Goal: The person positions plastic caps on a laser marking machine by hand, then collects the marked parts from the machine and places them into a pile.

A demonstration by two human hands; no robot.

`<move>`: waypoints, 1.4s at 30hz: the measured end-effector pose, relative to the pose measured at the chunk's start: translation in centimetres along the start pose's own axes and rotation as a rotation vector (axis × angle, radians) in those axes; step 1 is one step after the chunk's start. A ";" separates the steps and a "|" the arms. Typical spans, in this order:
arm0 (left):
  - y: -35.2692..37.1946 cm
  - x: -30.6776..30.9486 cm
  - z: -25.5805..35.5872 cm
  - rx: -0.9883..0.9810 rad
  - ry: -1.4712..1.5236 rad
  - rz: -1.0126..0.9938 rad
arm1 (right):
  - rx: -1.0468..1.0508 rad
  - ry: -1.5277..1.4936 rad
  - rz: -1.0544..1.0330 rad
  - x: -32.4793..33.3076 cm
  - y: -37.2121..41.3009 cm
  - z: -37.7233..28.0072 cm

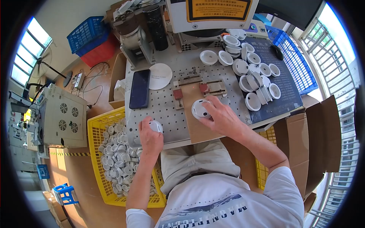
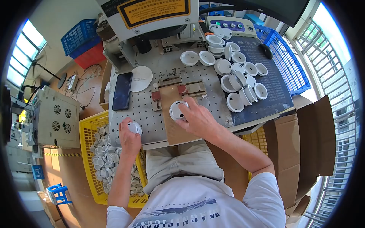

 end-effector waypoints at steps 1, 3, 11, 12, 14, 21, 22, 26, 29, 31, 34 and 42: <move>0.1 0.1 -0.1 0.009 -0.005 0.007 | 0.012 0.002 -0.004 -0.4 -0.5 -0.4; 0.1 0.1 0.2 0.109 0.062 0.055 | -0.010 0.055 0.000 -1.1 -1.3 -0.9; -0.2 0.6 0.5 0.027 0.036 0.083 | 0.033 0.111 0.037 -2.1 -3.8 -1.2; -0.2 0.7 0.5 0.027 0.039 0.091 | 0.038 0.105 0.051 -2.2 -4.0 -1.2; 0.1 0.2 0.0 0.024 0.025 0.076 | 0.027 0.107 0.052 -2.3 -4.3 -1.3; 0.3 -0.1 -0.2 0.027 0.015 0.078 | -0.009 0.090 0.048 -2.4 -4.6 -1.4; 0.1 0.0 0.0 0.026 0.017 0.079 | -0.010 0.092 0.049 -2.5 -4.7 -1.3; 0.1 0.1 0.1 0.042 0.024 0.078 | -0.006 0.083 0.111 -3.1 -4.3 -1.3; 0.2 -0.1 -0.1 0.042 0.010 0.067 | -0.014 0.083 0.140 -3.2 -4.3 -1.6; 0.2 -0.1 -0.1 0.040 0.015 0.063 | -0.024 0.075 0.140 -3.2 -4.1 -1.7; 0.1 0.1 -0.1 0.028 0.016 0.053 | -0.022 0.093 0.138 -3.2 -4.0 -1.8; 0.0 0.2 0.0 0.043 0.017 0.037 | -0.080 0.068 0.113 -3.6 -4.8 -1.9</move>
Point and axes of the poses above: each hand's wrist, its own y-axis away from the middle knuckle, its own x-axis out of the back of the hand, z = x × y, the point moved 2 cm from there along -y, towards the middle knuckle, and after that the axes turned 13 degrees about -x, right-handed, at the moved point
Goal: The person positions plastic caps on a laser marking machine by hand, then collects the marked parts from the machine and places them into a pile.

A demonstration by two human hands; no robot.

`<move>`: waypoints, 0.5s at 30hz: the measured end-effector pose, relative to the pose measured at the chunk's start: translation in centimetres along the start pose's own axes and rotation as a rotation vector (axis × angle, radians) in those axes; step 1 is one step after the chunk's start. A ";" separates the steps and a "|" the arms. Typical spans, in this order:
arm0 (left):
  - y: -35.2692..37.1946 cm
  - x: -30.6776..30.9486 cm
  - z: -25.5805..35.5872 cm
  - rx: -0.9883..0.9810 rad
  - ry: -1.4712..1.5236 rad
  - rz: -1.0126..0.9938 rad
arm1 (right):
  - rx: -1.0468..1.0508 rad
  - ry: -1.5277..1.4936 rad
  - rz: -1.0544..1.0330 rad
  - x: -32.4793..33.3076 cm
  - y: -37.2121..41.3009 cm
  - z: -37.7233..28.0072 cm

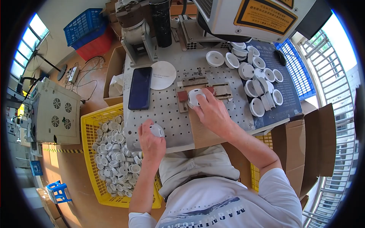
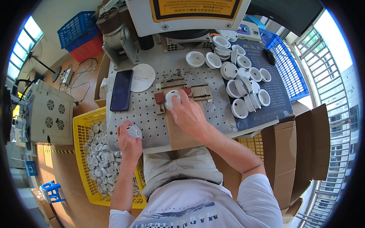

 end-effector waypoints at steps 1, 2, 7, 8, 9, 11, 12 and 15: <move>0.0 0.0 0.0 0.001 -0.001 0.001 | 0.002 0.000 0.000 -0.2 -0.3 0.0; 0.0 -0.1 0.0 0.011 0.004 0.008 | 0.004 0.007 0.021 -0.5 -0.5 0.1; 0.1 -0.1 0.1 0.004 0.012 0.012 | -0.007 0.021 -0.005 -0.6 -1.4 0.4; 0.1 -0.2 0.0 0.010 0.013 0.012 | 0.017 0.011 0.025 -0.6 -1.4 0.7; 0.1 -0.2 0.0 0.016 0.011 0.012 | 0.042 0.001 0.056 -0.4 -1.4 0.6; -0.1 0.0 0.1 0.025 0.022 0.024 | 0.012 0.002 0.092 0.6 -0.8 0.2; 0.0 0.0 0.1 0.040 0.035 0.029 | -0.021 0.002 0.120 0.9 -0.7 0.1; 0.2 -0.5 -0.1 0.077 0.047 0.040 | -0.045 -0.007 0.196 -0.5 -0.6 1.2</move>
Point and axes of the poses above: each hand's wrist, its own y-axis away from the middle knuckle, its own x-axis out of the back of the hand, z = x × y, the point moved 2 cm from there along -y, towards the middle knuckle, and after that the axes turned 13 degrees about -x, right-handed, at the moved point
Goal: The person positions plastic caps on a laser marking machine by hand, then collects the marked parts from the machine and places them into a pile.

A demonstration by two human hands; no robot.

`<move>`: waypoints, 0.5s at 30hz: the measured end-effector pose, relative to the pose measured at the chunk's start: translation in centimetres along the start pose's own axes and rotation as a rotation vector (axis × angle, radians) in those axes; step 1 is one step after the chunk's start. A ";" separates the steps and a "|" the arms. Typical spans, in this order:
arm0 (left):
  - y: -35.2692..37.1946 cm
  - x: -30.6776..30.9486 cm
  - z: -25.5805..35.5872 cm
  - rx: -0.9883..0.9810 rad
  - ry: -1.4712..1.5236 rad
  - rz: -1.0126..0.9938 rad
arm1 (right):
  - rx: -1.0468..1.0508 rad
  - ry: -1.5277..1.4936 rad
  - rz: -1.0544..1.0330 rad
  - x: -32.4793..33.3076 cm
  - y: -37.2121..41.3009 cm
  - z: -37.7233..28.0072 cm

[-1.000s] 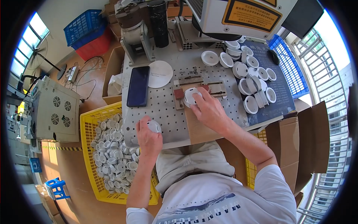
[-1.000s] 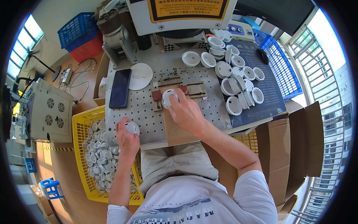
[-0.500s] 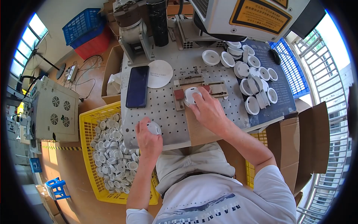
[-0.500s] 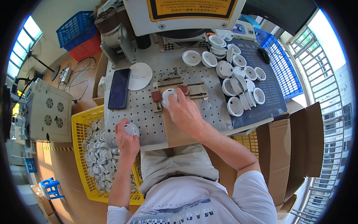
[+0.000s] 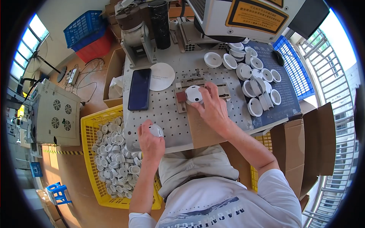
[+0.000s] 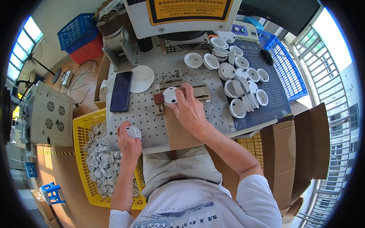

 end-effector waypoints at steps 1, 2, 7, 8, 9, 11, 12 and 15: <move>0.0 0.1 0.2 -0.014 0.008 -0.005 | -0.013 0.005 0.009 -0.4 0.4 0.1; -0.1 0.2 0.3 -0.002 0.012 0.000 | -0.034 -0.029 -0.003 -0.7 0.6 0.1; 0.7 1.4 -0.7 0.056 0.080 -0.014 | -0.013 -0.121 0.035 2.2 1.6 1.2; 1.6 2.4 -1.5 0.104 0.077 0.036 | -0.042 -0.094 0.076 3.4 2.2 1.9; 2.8 3.6 -2.6 0.157 0.068 0.085 | -0.069 -0.073 0.111 4.6 2.8 2.8; 5.6 6.4 -5.4 0.280 0.017 0.145 | -0.190 -0.078 0.186 7.4 4.3 5.3; 7.3 8.0 -7.1 0.350 -0.019 0.153 | -0.244 -0.055 0.247 8.6 5.0 6.6; 12.8 11.1 -13.4 0.498 -0.129 0.161 | -0.358 0.054 0.218 10.5 6.5 10.1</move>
Point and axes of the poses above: each hand's wrist, its own y-axis away from the middle knuckle, its own x-axis out of the back of the hand, z = x × y, the point moved 2 cm from there along -y, towards the middle knuckle, and after that the axes turned 13 degrees about -x, right-handed, at the moved point
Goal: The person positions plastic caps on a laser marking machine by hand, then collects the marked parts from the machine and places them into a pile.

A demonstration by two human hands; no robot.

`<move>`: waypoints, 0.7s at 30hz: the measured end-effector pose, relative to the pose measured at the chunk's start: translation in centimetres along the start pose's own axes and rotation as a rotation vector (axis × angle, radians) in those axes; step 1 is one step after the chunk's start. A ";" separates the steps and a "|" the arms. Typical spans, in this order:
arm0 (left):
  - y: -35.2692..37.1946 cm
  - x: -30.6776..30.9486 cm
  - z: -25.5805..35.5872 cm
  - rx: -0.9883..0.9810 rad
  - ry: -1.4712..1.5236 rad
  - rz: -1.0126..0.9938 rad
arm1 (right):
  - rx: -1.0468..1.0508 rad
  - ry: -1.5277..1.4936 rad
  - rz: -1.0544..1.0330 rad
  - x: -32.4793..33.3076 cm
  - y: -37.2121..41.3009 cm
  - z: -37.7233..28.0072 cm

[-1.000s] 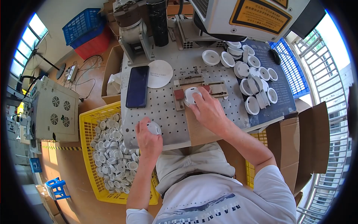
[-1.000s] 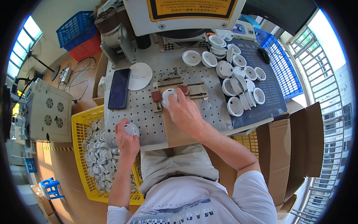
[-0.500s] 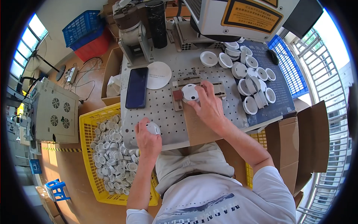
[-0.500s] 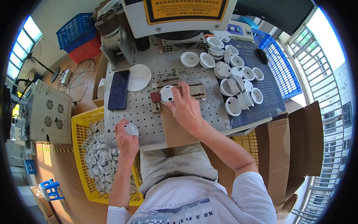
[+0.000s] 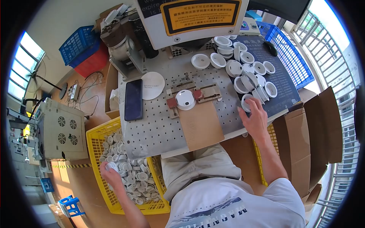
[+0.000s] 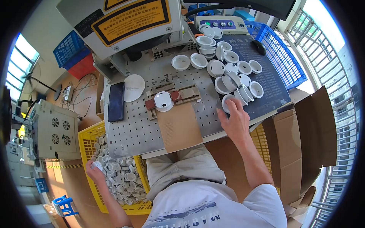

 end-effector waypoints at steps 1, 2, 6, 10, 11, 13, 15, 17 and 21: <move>0.4 0.7 -2.9 0.047 -0.119 -0.012 | 0.030 0.098 0.028 0.3 0.1 1.0; 0.5 1.0 -4.4 0.091 -0.238 -0.020 | 0.023 0.093 0.025 0.4 0.1 1.8; -2.4 1.1 -3.2 0.049 -0.297 0.082 | 0.083 0.117 -0.042 0.4 -0.1 2.3; -7.9 -2.8 8.6 -0.122 -0.026 -0.031 | 0.097 -0.039 -0.035 2.1 -0.5 0.4; -8.7 -4.5 12.1 -0.263 -0.031 -0.087 | 0.099 -0.040 -0.034 2.1 -0.5 0.0; -9.4 -8.5 19.0 -0.548 0.137 -0.135 | -0.181 -0.382 -0.296 1.6 -0.8 -0.6; -9.9 -12.1 26.0 -0.766 0.131 -0.245 | -0.318 -0.523 -0.452 -0.4 -1.3 -0.2; -10.0 -16.8 30.1 -0.929 0.063 -0.287 | -0.565 -0.656 -0.713 -2.4 -1.2 0.5; -8.4 -21.0 33.9 -1.015 -0.133 -0.434 | -0.276 -0.441 -0.431 -1.6 -1.3 0.0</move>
Point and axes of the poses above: each hand's wrist, its own y-axis away from the middle knuckle, its own x-axis out of the back of the hand, z = x × y, the point moved 2 cm from there along -y, towards the middle knuckle, and after that the axes turned 13 degrees about -x, right-handed, at the moved point
